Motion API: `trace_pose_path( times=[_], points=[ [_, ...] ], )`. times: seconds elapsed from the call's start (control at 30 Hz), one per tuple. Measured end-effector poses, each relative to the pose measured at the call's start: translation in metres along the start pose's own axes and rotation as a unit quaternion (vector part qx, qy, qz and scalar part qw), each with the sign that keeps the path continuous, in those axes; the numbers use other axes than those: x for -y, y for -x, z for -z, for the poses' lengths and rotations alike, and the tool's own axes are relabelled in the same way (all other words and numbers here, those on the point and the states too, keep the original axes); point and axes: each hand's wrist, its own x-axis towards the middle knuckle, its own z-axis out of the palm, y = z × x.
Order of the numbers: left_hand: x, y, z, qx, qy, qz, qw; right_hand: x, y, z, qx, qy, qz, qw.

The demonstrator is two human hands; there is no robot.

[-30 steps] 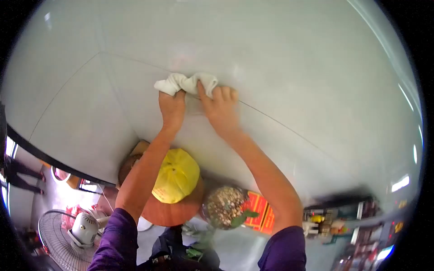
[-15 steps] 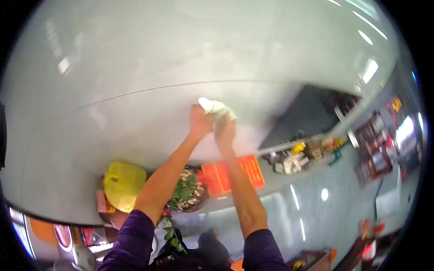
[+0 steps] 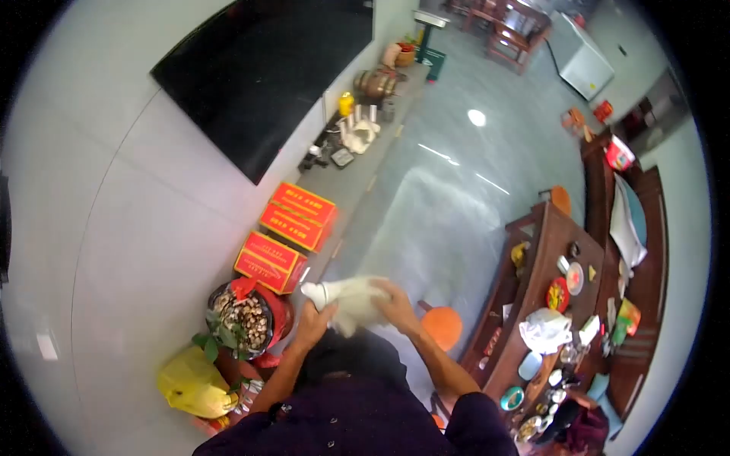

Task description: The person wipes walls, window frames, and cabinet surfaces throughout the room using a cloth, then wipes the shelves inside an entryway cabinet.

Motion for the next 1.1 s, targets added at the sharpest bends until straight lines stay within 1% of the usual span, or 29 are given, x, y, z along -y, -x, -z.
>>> trace_pose_path(
  times=[0.03,0.07,0.1,0.13,0.17,0.2,0.23,0.27,0.33,0.37,0.4,0.47,0.5,0.53,0.57,0.6,0.67,0.7,0.73,0.77,0.8,0.9,1.0,1.03,1.1],
  points=[
    [0.015,0.0,-0.012,0.003,-0.021,-0.025,0.999,-0.01,0.004,0.01,-0.015,-0.011,-0.028,0.999],
    [0.02,0.003,-0.018,0.004,-0.041,-0.051,0.998,-0.015,0.008,0.011,-0.025,-0.021,-0.035,0.999],
    [-0.015,0.0,-0.018,0.01,0.011,0.061,0.998,-0.015,0.007,0.013,-0.034,-0.031,-0.043,0.998],
    [-0.008,-0.01,-0.017,0.013,-0.009,0.06,0.998,-0.015,0.004,0.011,-0.042,-0.043,-0.051,0.997],
    [0.003,-0.022,-0.013,0.013,-0.031,0.058,0.998,-0.013,-0.004,0.013,-0.032,-0.103,-0.048,0.993],
    [0.008,-0.034,-0.008,0.009,-0.053,0.057,0.997,-0.006,-0.017,0.012,-0.038,-0.106,-0.04,0.993],
    [-0.002,-0.049,-0.002,0.011,-0.038,0.065,0.997,0.002,-0.033,0.011,-0.042,-0.108,-0.031,0.993],
    [-0.009,-0.064,0.0,-0.009,0.001,0.07,0.997,0.013,-0.051,0.01,-0.044,-0.109,-0.019,0.993],
    [-0.035,-0.1,0.003,-0.053,0.082,0.071,0.993,0.036,-0.088,0.009,-0.024,-0.173,-0.032,0.984],
    [-0.057,-0.114,0.01,-0.038,0.108,0.074,0.991,0.052,-0.104,0.008,-0.013,-0.193,-0.041,0.98],
    [-0.059,-0.133,0.014,-0.032,0.13,0.098,0.986,0.065,-0.122,0.009,-0.003,-0.211,-0.048,0.976],
    [-0.051,-0.162,0.018,-0.011,0.174,0.15,0.973,0.067,-0.156,0.013,-0.019,-0.13,0.007,0.991],
    [-0.047,-0.179,0.013,-0.004,0.229,0.159,0.96,0.065,-0.172,0.019,-0.032,-0.082,0.038,0.995],
    [-0.032,-0.194,0.011,0.024,0.26,0.204,0.944,0.063,-0.187,0.028,-0.046,-0.031,0.065,0.996],
    [-0.037,-0.211,0.009,0.057,0.217,0.297,0.928,0.088,-0.187,0.043,-0.035,-0.072,-0.03,0.996],
    [-0.043,-0.224,0.006,0.086,0.17,0.387,0.902,0.085,-0.195,0.056,-0.04,-0.072,-0.04,0.996],
    [0.001,-0.245,-0.028,0.094,0.262,0.336,0.9,0.064,-0.216,0.085,-0.059,-0.078,-0.044,0.994],
    [-0.018,-0.258,-0.044,0.13,0.272,0.348,0.888,0.043,-0.225,0.099,-0.086,-0.128,-0.057,0.986],
    [-0.013,-0.273,-0.058,0.169,0.28,0.406,0.854,0.056,-0.224,0.117,-0.098,-0.183,-0.082,0.975],
    [-0.008,-0.281,-0.07,0.183,0.258,0.41,0.856,0.067,-0.218,0.136,-0.11,-0.239,-0.108,0.959],
    [-0.03,-0.294,-0.084,0.201,0.236,0.413,0.856,0.077,-0.214,0.152,-0.124,-0.293,-0.132,0.939],
    [-0.067,-0.332,-0.119,0.256,0.185,0.377,0.871,0.07,-0.205,0.187,-0.206,-0.273,-0.147,0.928],
    [-0.078,-0.371,-0.151,0.278,0.176,0.294,0.897,0.055,-0.202,0.214,-0.264,-0.347,-0.157,0.886],
    [-0.083,-0.383,-0.161,0.271,0.131,0.254,0.919,0.058,-0.201,0.221,-0.262,-0.367,-0.161,0.878],
    [-0.094,-0.408,-0.179,0.297,0.123,0.224,0.92,0.063,-0.21,0.233,-0.255,-0.365,-0.177,0.878]
  ],
)
